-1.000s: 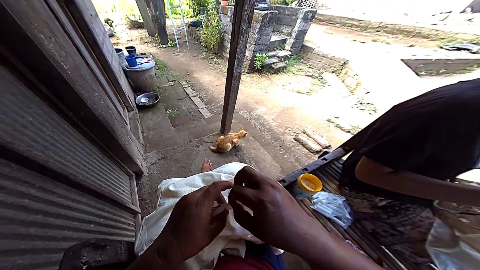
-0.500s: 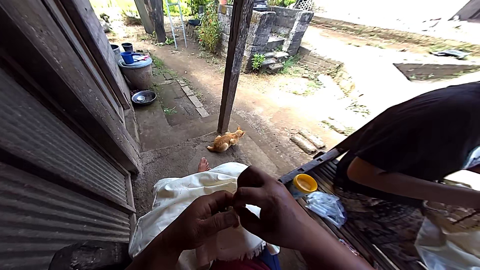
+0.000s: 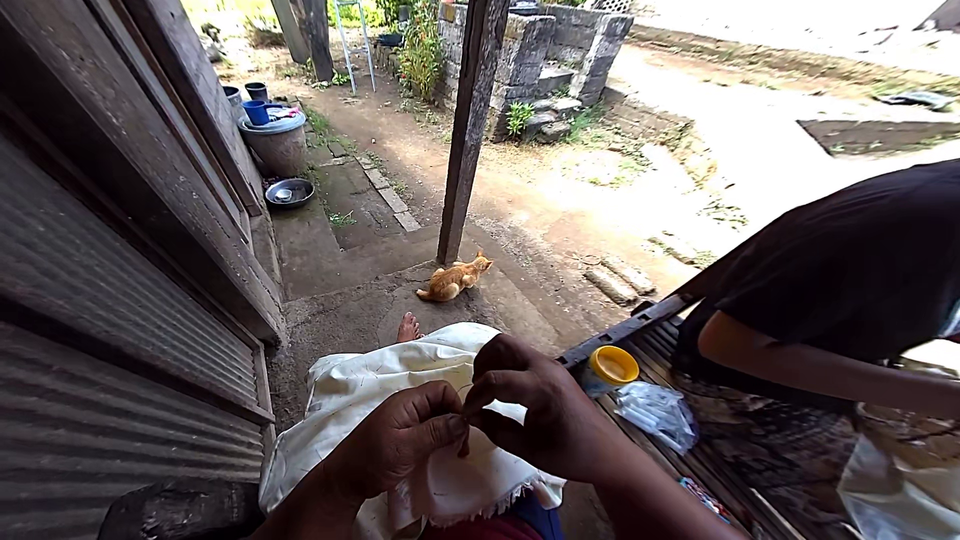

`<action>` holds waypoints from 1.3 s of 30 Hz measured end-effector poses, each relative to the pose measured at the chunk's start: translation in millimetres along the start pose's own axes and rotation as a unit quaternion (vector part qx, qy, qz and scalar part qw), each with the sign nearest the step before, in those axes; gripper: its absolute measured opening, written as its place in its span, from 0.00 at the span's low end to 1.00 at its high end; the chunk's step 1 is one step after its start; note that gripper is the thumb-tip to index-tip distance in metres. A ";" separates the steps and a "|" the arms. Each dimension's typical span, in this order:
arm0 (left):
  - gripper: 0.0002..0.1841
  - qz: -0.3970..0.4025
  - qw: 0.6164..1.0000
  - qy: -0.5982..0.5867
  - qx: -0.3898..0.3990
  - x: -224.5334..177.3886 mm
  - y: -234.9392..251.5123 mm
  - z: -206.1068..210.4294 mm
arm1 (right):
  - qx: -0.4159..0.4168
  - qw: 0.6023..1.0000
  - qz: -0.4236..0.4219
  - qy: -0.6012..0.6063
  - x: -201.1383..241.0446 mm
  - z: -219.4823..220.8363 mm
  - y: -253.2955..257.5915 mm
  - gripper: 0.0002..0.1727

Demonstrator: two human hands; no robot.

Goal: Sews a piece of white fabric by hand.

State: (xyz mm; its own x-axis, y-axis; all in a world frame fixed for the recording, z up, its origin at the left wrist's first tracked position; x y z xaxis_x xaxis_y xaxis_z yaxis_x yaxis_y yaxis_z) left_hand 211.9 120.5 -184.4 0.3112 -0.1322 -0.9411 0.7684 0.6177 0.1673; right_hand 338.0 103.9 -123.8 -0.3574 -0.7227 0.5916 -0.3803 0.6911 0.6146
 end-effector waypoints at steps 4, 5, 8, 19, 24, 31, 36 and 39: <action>0.05 0.006 1.000 0.001 0.022 -0.6 -0.8 2.4 | 0.020 0.999 -0.014 0.034 -1.5 0.1 -0.9 0.03; 0.05 0.008 1.000 0.010 0.025 -0.1 -0.6 2.8 | 0.025 0.999 -0.017 0.023 -0.3 1.6 -0.7 0.04; 0.08 0.026 0.996 0.088 0.002 -1.5 -0.4 2.1 | 0.025 0.998 -0.023 -0.045 1.4 6.4 -1.2 0.07; 0.08 0.142 0.917 0.304 -0.218 -25.9 -20.3 -23.5 | 0.029 0.994 0.073 -0.075 -28.0 8.7 -8.5 0.08; 0.12 0.166 0.867 0.414 -0.221 -30.1 -24.7 -17.7 | 0.109 0.991 -0.042 -0.065 6.0 21.3 -5.3 0.10; 0.08 0.209 0.844 0.437 -0.231 -40.7 -29.1 -13.7 | 0.112 0.988 0.005 -0.103 -8.6 27.0 -2.8 0.08; 0.10 0.203 0.862 0.424 -0.189 -33.1 -26.6 -4.9 | 0.049 0.991 -0.003 -0.124 1.8 21.1 0.8 0.08; 0.08 0.218 0.847 0.429 -0.223 -37.2 -28.2 -12.7 | 0.073 0.985 0.027 -0.155 -8.3 23.4 -1.0 0.08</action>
Point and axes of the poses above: each hand's wrist, its own y-axis towards the middle knuckle, its own z-axis out of the palm, x = y × z, the point moved 8 cm from there along y, towards the middle knuckle, and after that the axes turned 2 degrees about -x, right-handed, at the moved point
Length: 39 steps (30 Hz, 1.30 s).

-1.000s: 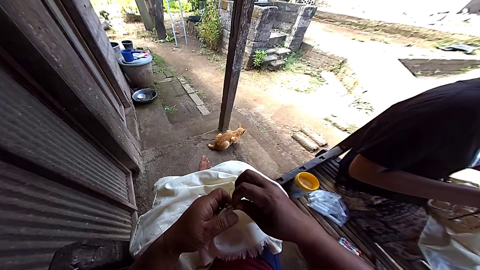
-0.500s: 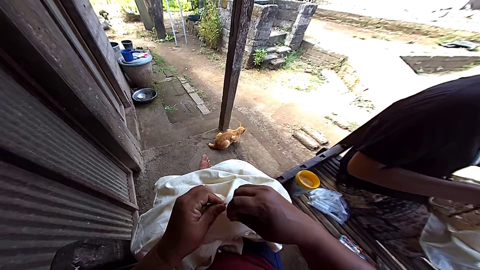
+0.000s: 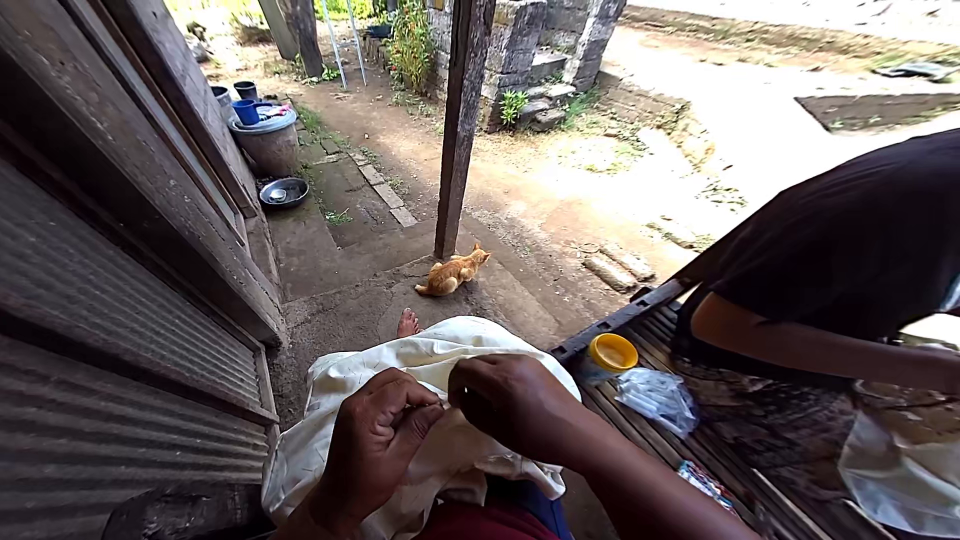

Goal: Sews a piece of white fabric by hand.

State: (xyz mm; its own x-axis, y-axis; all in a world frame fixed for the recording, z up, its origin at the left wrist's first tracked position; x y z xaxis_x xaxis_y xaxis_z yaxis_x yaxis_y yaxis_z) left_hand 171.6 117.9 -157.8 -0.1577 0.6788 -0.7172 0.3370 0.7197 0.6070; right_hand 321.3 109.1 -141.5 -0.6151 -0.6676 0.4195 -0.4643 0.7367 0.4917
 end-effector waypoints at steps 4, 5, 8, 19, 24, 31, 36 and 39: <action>0.13 0.001 1.000 -0.004 0.020 1.3 -3.2 6.9 | -0.005 0.995 -0.085 0.057 18.1 -5.0 0.2 0.09; 0.12 0.005 1.000 -0.012 0.023 -0.2 -3.5 8.9 | -0.023 0.998 -0.051 0.030 12.9 -5.5 2.2 0.08; 0.08 0.008 1.000 -0.004 -0.005 0.6 -1.8 3.3 | -0.007 1.000 0.019 -0.012 -2.0 0.3 2.6 0.08; 0.07 0.022 0.998 0.040 -0.031 1.1 -2.9 2.2 | 0.013 0.996 -0.079 0.026 16.2 0.1 0.0 0.08; 0.04 0.022 0.999 0.030 -0.026 -1.2 -2.9 3.0 | -0.029 0.999 0.010 -0.035 4.2 -2.5 3.9 0.08; 0.05 0.025 0.999 0.016 -0.013 -1.4 -5.2 6.1 | -0.042 0.999 -0.011 -0.019 9.5 -3.3 4.3 0.08; 0.07 0.025 0.999 0.012 -0.023 1.4 -4.1 1.3 | -0.006 0.996 -0.078 0.032 21.2 -0.9 1.2 0.09; 0.05 0.028 0.999 0.007 -0.013 -2.9 -5.1 4.5 | -0.045 0.999 -0.010 -0.014 12.0 -3.6 4.0 0.08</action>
Point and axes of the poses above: each hand's wrist, its own y-axis towards the middle knuckle, its own z-axis out of the palm, x = y × z, the point moved 8 cm from there along y, towards the middle knuckle, and after that the axes turned 2 degrees about -x, right-handed, at the moved point
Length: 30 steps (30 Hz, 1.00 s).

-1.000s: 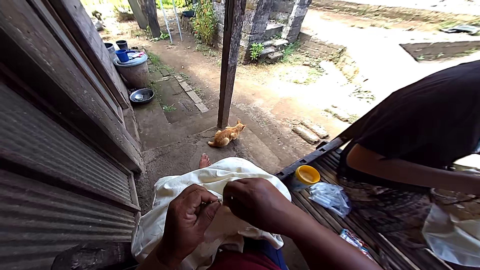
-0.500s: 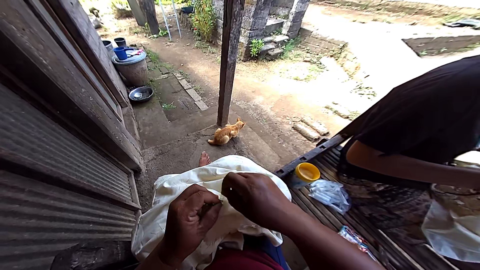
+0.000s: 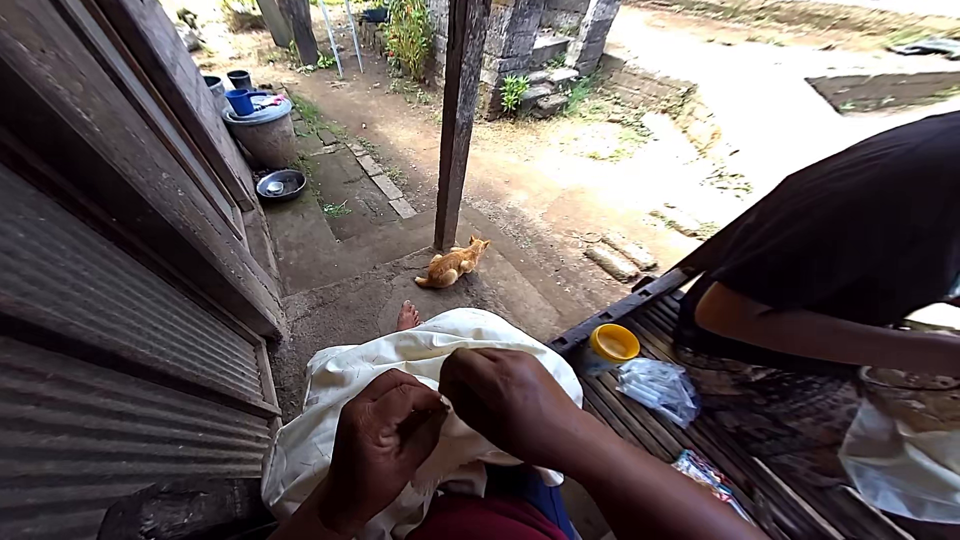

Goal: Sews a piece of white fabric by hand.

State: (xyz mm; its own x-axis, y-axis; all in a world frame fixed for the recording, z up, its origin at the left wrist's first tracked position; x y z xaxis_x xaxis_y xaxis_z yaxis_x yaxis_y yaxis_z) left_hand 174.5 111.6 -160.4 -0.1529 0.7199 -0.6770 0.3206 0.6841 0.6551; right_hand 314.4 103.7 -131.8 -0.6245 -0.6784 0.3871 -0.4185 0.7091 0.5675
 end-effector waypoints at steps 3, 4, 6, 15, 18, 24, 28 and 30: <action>0.05 -0.003 1.000 0.010 -0.024 3.7 2.6 -6.3 | 0.042 0.999 0.009 0.007 -3.2 4.9 -1.5 0.07; 0.07 -0.005 1.000 0.010 -0.020 5.0 1.7 -5.6 | 0.047 0.998 -0.028 0.031 3.3 4.6 -2.1 0.08; 0.09 -0.002 1.000 0.001 0.001 3.3 -1.2 -0.5 | 0.028 0.997 -0.058 0.047 10.5 1.0 -1.2 0.09; 0.07 0.004 1.000 -0.005 -0.001 -0.3 0.7 -1.6 | 0.004 0.999 -0.031 0.006 8.8 -1.7 2.1 0.08; 0.05 0.004 1.000 0.004 -0.021 0.9 4.3 -7.3 | 0.018 0.999 0.018 -0.024 -1.1 2.3 1.4 0.08; 0.05 0.013 1.000 -0.005 -0.007 -2.8 2.4 -2.9 | -0.002 1.000 0.003 -0.011 4.4 -1.9 3.0 0.09; 0.06 0.015 1.000 0.001 -0.020 1.0 4.3 -8.0 | 0.039 0.999 -0.034 0.013 9.0 2.0 0.5 0.08; 0.07 0.017 1.000 -0.007 -0.003 0.1 1.2 -3.3 | 0.019 0.999 -0.046 0.021 13.4 -1.8 1.4 0.08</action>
Point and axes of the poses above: each hand's wrist, its own y-axis towards the middle knuckle, its own z-axis out of the palm, x = y × z, the point moved 8 cm from there along y, towards the middle knuckle, and after that the axes turned 2 degrees about -x, right-handed, at the moved point
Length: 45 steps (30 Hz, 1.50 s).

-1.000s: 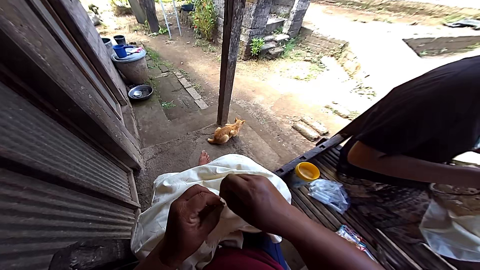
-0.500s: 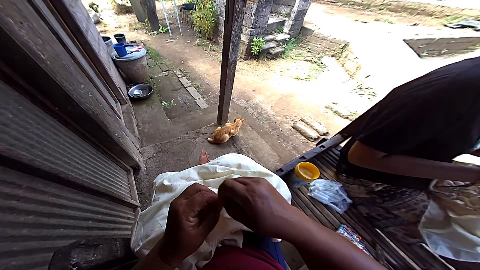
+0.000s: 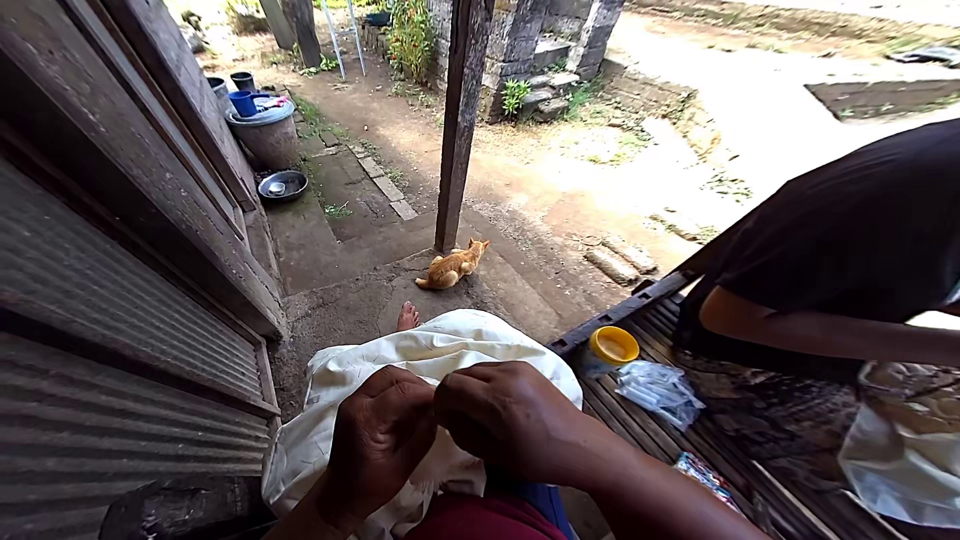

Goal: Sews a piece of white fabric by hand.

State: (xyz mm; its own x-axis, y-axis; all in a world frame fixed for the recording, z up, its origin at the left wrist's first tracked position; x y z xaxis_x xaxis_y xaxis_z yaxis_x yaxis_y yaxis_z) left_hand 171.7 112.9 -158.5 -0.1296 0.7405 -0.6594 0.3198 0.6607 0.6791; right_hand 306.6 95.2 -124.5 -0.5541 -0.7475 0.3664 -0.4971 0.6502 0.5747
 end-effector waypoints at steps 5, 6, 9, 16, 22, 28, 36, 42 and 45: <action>0.05 0.003 1.000 -0.001 -0.020 0.9 1.7 -4.2 | 0.013 0.999 0.038 -0.023 -9.5 4.3 -2.5 0.08; 0.06 0.001 1.000 -0.001 -0.016 2.1 1.1 -3.6 | 0.016 1.000 0.001 -0.004 -2.8 3.6 -2.3 0.08; 0.06 -0.001 1.000 -0.015 -0.003 0.6 -1.7 1.0 | -0.021 1.000 0.014 -0.010 -1.7 -0.7 0.3 0.09; 0.07 -0.008 1.000 -0.013 -0.008 3.5 -0.8 -0.4 | -0.002 1.000 -0.022 0.017 0.3 2.5 0.8 0.08; 0.04 -0.005 0.999 0.002 -0.035 4.3 1.4 -6.8 | 0.009 0.999 0.026 -0.018 -9.2 8.3 0.2 0.08; 0.02 0.003 0.999 -0.015 -0.037 3.5 -1.3 -5.2 | -0.012 0.997 0.056 -0.045 -13.1 6.0 2.7 0.08; 0.03 0.016 0.997 -0.074 -0.028 8.1 -5.1 -4.3 | 0.022 0.997 0.068 0.017 -12.8 9.6 4.0 0.07; 0.05 -0.118 0.964 -0.239 -0.020 36.4 -11.8 2.3 | 0.065 0.988 0.135 0.024 -31.0 19.2 -6.8 0.07; 0.06 -0.165 0.950 -0.263 -0.016 41.6 -14.9 6.5 | 0.045 0.993 0.088 0.060 -30.7 18.0 -9.8 0.07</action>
State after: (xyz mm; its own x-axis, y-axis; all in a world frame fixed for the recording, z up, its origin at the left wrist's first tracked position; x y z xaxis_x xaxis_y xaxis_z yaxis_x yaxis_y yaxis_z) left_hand 167.7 133.1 -198.1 0.2726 0.3345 -0.9021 0.3128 0.8559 0.4119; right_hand 316.5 114.3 -154.6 -0.5567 -0.6287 0.5430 -0.4610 0.7775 0.4277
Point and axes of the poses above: each hand's wrist, its own y-axis towards the middle knuckle, its own z-axis out of the palm, x = y × z, the point moved 8 cm from there along y, towards the middle knuckle, and after that the axes turned 2 degrees about -x, right-handed, at the moved point
